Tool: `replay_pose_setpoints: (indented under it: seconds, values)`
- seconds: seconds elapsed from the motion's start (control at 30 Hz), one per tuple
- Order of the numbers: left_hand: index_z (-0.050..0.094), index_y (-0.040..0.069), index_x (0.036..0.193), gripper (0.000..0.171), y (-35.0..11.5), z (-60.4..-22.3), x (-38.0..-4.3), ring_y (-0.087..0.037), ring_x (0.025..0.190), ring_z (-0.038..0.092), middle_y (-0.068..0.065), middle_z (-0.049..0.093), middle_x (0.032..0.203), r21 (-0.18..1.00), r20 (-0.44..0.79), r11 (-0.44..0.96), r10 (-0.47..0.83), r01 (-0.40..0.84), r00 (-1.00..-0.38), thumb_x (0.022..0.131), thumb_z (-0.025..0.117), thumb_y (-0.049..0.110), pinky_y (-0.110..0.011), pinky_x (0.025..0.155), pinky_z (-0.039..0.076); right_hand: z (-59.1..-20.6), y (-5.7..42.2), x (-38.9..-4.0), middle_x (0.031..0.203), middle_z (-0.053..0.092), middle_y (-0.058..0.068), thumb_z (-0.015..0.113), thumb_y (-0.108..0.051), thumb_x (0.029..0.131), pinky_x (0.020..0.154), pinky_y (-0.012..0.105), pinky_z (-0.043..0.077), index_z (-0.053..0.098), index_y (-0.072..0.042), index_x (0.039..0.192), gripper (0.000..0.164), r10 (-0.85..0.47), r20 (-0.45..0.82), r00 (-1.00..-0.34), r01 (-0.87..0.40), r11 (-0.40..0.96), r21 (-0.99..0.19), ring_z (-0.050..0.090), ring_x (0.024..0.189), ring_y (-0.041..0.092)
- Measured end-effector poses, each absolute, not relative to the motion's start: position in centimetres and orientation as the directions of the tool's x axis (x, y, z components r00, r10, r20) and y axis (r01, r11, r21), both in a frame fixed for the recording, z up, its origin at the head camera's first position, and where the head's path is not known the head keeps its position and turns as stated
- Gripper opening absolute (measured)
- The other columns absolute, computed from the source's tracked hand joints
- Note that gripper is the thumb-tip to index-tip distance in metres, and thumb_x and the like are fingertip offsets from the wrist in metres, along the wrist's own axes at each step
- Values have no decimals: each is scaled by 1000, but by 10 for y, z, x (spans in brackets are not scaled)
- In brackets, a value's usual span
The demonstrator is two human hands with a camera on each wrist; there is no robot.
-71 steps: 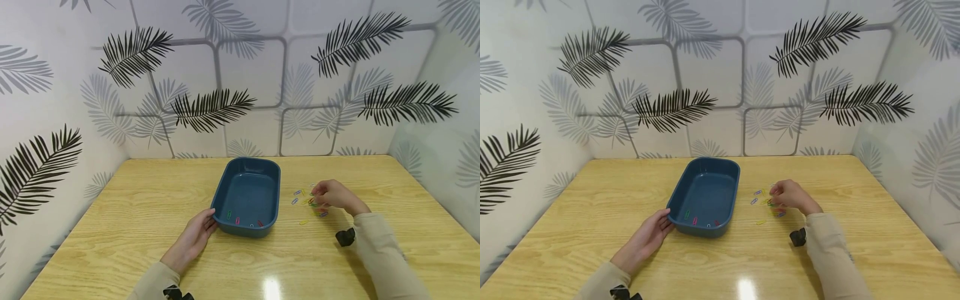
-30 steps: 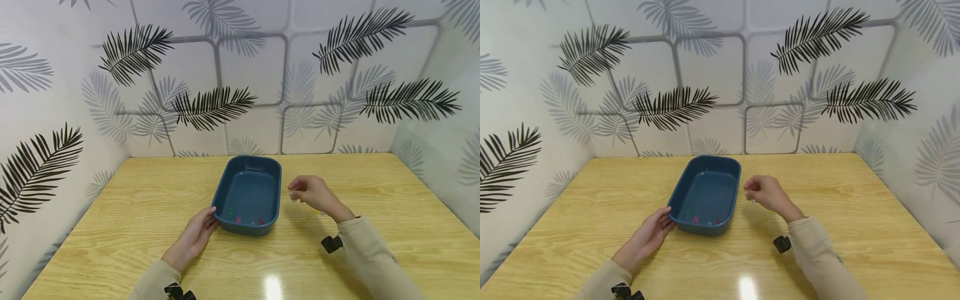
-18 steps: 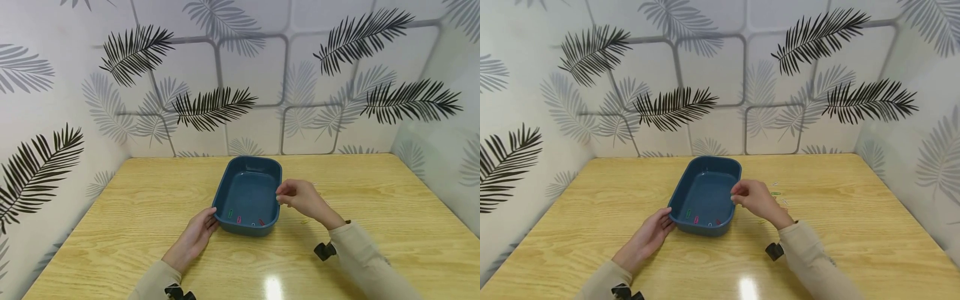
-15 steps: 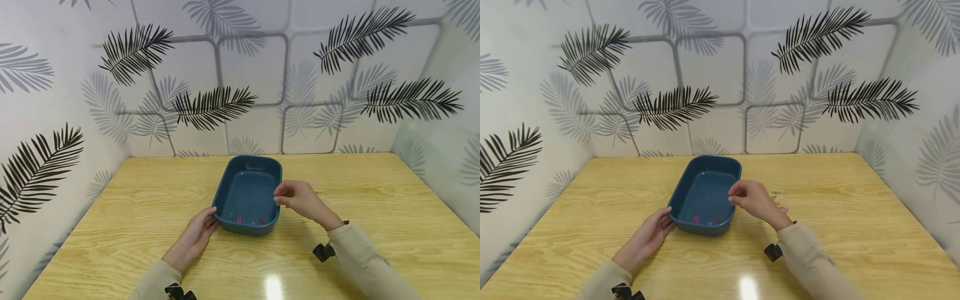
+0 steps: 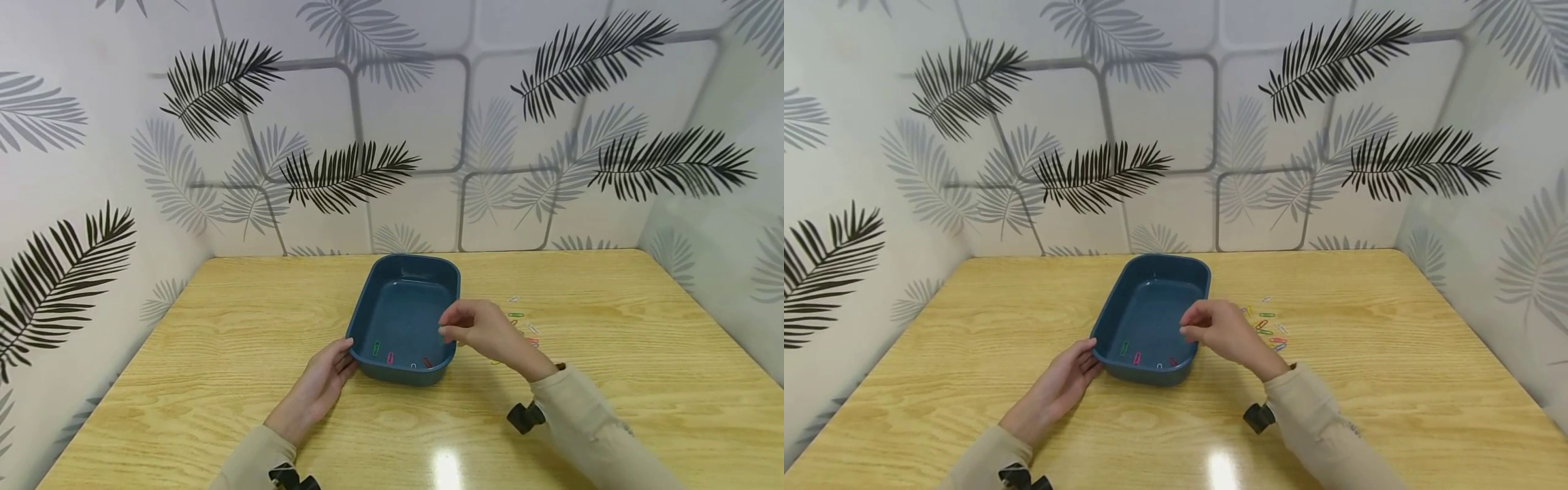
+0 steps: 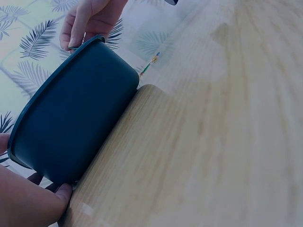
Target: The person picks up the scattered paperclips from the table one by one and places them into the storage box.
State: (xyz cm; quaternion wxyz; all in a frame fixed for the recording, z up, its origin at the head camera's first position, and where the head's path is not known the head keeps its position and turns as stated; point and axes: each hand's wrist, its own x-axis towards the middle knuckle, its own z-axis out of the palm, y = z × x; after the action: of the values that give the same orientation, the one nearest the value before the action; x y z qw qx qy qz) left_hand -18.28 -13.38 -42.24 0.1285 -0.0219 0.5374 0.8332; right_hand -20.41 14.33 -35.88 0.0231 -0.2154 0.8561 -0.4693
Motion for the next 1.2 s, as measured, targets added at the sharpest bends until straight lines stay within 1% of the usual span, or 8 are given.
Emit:
replay_pose_setpoints:
  seconds: [0.23,0.37,0.5,0.6,0.83,0.9,1.03,1.2]
  values:
    - [29,-12,143,53,-134,-423,-183,-31,138,27,-28,31,147,890,-175,-391,182,-235,-968,100,46,12,-40,113,23,-357,141,-202,83,67,3,67,-4,90,67,46,55,69,-1,93,5,-395,167,-904,-352,462,-814,66,78,30]
    - [29,-13,143,52,-133,-423,-183,-31,138,27,-28,31,148,888,-179,-393,181,-238,-967,100,45,12,-40,114,23,-358,141,-202,84,67,3,67,-4,90,69,46,56,69,0,95,7,-399,157,-903,-344,456,-821,67,79,27]
    - [28,-13,144,53,-134,-423,-183,-32,139,25,-28,29,149,885,-183,-396,184,-243,-966,100,45,11,-41,114,22,-359,141,-203,86,68,4,67,-4,90,69,46,56,69,1,98,9,-413,169,-895,-359,443,-821,66,78,23]
    - [27,-12,144,53,-134,-423,-183,-32,139,25,-28,28,149,883,-182,-402,184,-243,-966,100,45,11,-41,114,22,-360,142,-204,87,68,5,67,-5,90,68,47,55,69,1,99,11,-418,173,-892,-367,446,-816,66,77,23]
    - [27,-12,144,54,-134,-424,-183,-32,139,24,-29,28,149,884,-177,-401,186,-239,-966,100,46,11,-41,114,21,-360,143,-206,86,67,4,67,-4,90,67,47,55,69,1,98,10,-405,162,-900,-357,470,-807,65,77,26]
    - [27,-12,144,54,-134,-424,-182,-32,139,25,-28,29,149,885,-179,-400,184,-240,-967,100,46,12,-41,114,22,-360,145,-207,86,67,4,67,-5,90,66,44,55,69,1,98,10,-405,166,-899,-361,475,-803,64,77,25]
    - [28,-12,144,54,-133,-423,-183,-32,138,27,-27,31,148,889,-183,-390,182,-242,-966,100,47,13,-40,113,23,-360,151,-209,88,67,5,66,-6,91,68,44,54,69,0,100,12,-386,152,-910,-342,491,-801,64,79,28]
    - [31,-12,142,52,-133,-423,-184,-31,137,29,-27,33,147,889,-186,-391,171,-240,-967,100,46,13,-40,113,24,-359,166,-219,94,69,11,63,-10,94,71,47,55,68,3,107,19,-352,141,-925,-317,515,-797,65,83,33]
